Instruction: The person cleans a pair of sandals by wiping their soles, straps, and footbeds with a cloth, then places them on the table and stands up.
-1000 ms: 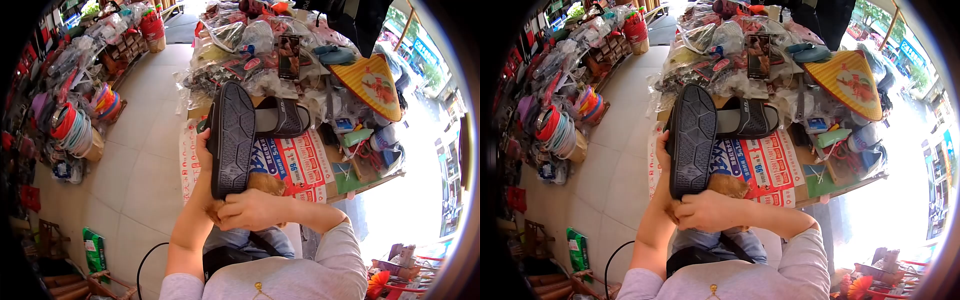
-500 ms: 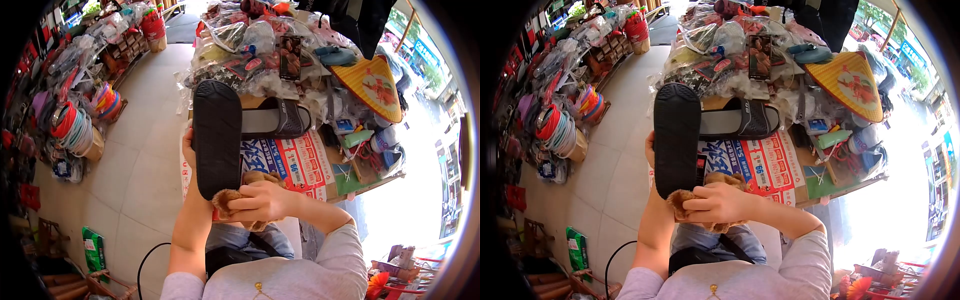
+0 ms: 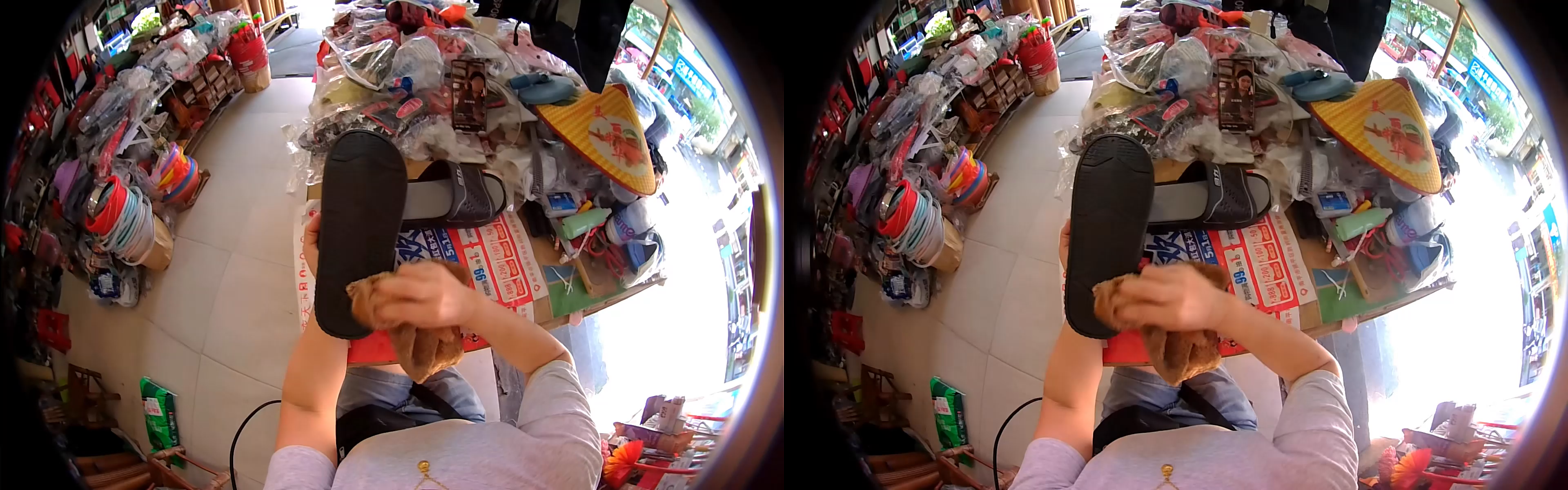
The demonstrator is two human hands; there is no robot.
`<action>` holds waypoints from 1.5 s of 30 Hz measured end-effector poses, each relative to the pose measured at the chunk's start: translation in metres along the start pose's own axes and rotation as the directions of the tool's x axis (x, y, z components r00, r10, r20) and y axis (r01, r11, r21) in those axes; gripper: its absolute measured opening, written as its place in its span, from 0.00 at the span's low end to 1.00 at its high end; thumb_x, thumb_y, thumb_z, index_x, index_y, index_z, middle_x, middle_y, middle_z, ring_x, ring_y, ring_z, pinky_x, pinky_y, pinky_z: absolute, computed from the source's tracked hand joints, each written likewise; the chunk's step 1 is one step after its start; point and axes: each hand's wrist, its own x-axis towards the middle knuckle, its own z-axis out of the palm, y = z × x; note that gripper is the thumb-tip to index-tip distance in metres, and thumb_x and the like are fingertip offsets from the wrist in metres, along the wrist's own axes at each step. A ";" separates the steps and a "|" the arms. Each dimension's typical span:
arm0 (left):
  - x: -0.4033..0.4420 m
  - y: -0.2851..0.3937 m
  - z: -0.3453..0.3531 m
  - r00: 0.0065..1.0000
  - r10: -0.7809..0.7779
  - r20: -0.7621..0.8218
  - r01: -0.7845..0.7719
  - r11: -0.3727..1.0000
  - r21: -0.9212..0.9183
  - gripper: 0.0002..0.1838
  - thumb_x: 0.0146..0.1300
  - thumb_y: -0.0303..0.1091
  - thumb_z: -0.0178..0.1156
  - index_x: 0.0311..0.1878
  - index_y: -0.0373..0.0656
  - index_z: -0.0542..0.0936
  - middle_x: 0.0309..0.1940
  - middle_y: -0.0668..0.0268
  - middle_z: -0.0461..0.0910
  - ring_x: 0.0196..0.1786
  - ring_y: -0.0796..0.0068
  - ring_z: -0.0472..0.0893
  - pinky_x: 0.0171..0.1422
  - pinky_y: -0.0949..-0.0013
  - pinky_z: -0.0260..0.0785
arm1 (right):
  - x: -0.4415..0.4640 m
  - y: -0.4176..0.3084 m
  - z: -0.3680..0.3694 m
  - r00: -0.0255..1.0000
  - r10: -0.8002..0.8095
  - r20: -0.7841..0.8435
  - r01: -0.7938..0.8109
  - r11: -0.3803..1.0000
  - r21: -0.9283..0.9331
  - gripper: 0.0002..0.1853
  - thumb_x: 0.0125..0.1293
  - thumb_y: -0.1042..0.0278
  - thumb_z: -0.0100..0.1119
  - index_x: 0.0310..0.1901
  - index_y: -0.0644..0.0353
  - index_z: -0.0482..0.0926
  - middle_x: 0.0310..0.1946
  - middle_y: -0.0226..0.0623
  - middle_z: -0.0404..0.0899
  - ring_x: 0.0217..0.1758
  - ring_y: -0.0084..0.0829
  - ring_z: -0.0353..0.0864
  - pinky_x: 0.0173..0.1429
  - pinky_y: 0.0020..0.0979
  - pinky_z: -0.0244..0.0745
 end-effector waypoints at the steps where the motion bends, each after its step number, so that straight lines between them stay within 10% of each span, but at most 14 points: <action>1: -0.006 0.002 0.010 1.000 0.002 0.002 -0.002 1.000 0.000 0.21 0.70 0.44 0.47 0.50 0.39 0.83 0.50 0.57 0.84 0.50 0.61 0.85 0.60 0.59 0.77 | -0.004 0.009 -0.006 0.997 0.071 0.010 -0.071 0.997 -0.021 0.14 0.50 0.71 0.65 0.42 0.51 0.83 0.50 0.34 0.78 0.37 0.33 0.79 0.34 0.31 0.78; 6: -0.028 -0.003 0.038 0.960 -0.198 0.199 0.219 0.972 -0.090 0.24 0.70 0.47 0.45 0.54 0.40 0.81 0.50 0.56 0.84 0.51 0.58 0.84 0.61 0.57 0.77 | 0.001 0.034 -0.026 0.914 0.329 -0.236 -0.353 0.933 -0.064 0.21 0.41 0.78 0.67 0.42 0.51 0.85 0.49 0.35 0.79 0.38 0.38 0.81 0.38 0.35 0.79; 14: -0.030 0.000 0.048 0.799 -0.289 0.528 0.382 0.921 -0.075 0.30 0.68 0.48 0.44 0.63 0.34 0.76 0.61 0.51 0.78 0.62 0.55 0.79 0.71 0.56 0.69 | 0.019 0.042 -0.023 0.960 0.237 -0.150 -0.254 0.961 -0.111 0.18 0.41 0.80 0.65 0.39 0.53 0.85 0.46 0.34 0.80 0.42 0.39 0.83 0.40 0.35 0.81; 23: -0.046 -0.006 0.058 0.828 -0.401 0.393 0.389 0.914 0.114 0.34 0.67 0.46 0.46 0.72 0.34 0.66 0.69 0.50 0.71 0.68 0.56 0.75 0.77 0.58 0.63 | -0.001 0.049 -0.049 0.678 0.589 -0.439 -0.684 0.725 -0.083 0.21 0.50 0.86 0.59 0.47 0.60 0.84 0.49 0.45 0.78 0.48 0.48 0.83 0.51 0.38 0.79; 32: -0.041 -0.010 0.048 0.742 -0.460 0.487 0.516 0.856 0.022 0.33 0.67 0.49 0.44 0.71 0.39 0.69 0.68 0.53 0.73 0.68 0.58 0.75 0.75 0.58 0.64 | 0.005 0.014 -0.029 0.872 0.475 -0.122 -0.451 0.874 0.178 0.24 0.48 0.83 0.62 0.50 0.55 0.84 0.48 0.42 0.76 0.47 0.46 0.83 0.49 0.37 0.81; 37: -0.052 -0.008 0.066 0.829 -0.473 0.298 0.453 0.881 0.138 0.34 0.65 0.48 0.46 0.71 0.40 0.70 0.67 0.55 0.75 0.66 0.57 0.76 0.73 0.55 0.66 | 0.021 0.030 -0.073 0.644 0.527 -0.554 -0.436 0.848 0.301 0.16 0.59 0.85 0.61 0.50 0.63 0.81 0.51 0.41 0.78 0.53 0.34 0.79 0.56 0.30 0.75; 41: -0.041 -0.010 0.052 0.806 -0.455 0.380 0.481 0.876 0.030 0.32 0.68 0.44 0.47 0.71 0.36 0.68 0.65 0.50 0.76 0.65 0.55 0.77 0.72 0.52 0.67 | 0.074 0.018 -0.114 0.188 0.607 -0.772 -0.216 0.792 0.571 0.22 0.67 0.79 0.58 0.62 0.62 0.71 0.54 0.35 0.77 0.57 0.29 0.76 0.62 0.30 0.73; 43: -0.039 -0.010 0.047 0.776 -0.451 0.441 0.504 0.864 -0.005 0.31 0.68 0.43 0.46 0.70 0.35 0.69 0.65 0.50 0.75 0.66 0.54 0.77 0.72 0.52 0.67 | 0.076 0.023 -0.113 0.155 0.579 -0.800 -0.164 0.814 0.558 0.22 0.69 0.78 0.58 0.64 0.62 0.69 0.54 0.35 0.77 0.58 0.29 0.76 0.62 0.30 0.73; 45: -0.035 -0.011 0.043 0.763 -0.447 0.467 0.514 0.858 -0.018 0.31 0.68 0.42 0.46 0.70 0.34 0.68 0.66 0.50 0.75 0.66 0.54 0.77 0.73 0.52 0.66 | 0.048 0.033 -0.095 0.249 0.501 -0.829 -0.526 0.788 0.318 0.22 0.68 0.79 0.58 0.63 0.64 0.69 0.54 0.35 0.77 0.58 0.30 0.76 0.63 0.31 0.72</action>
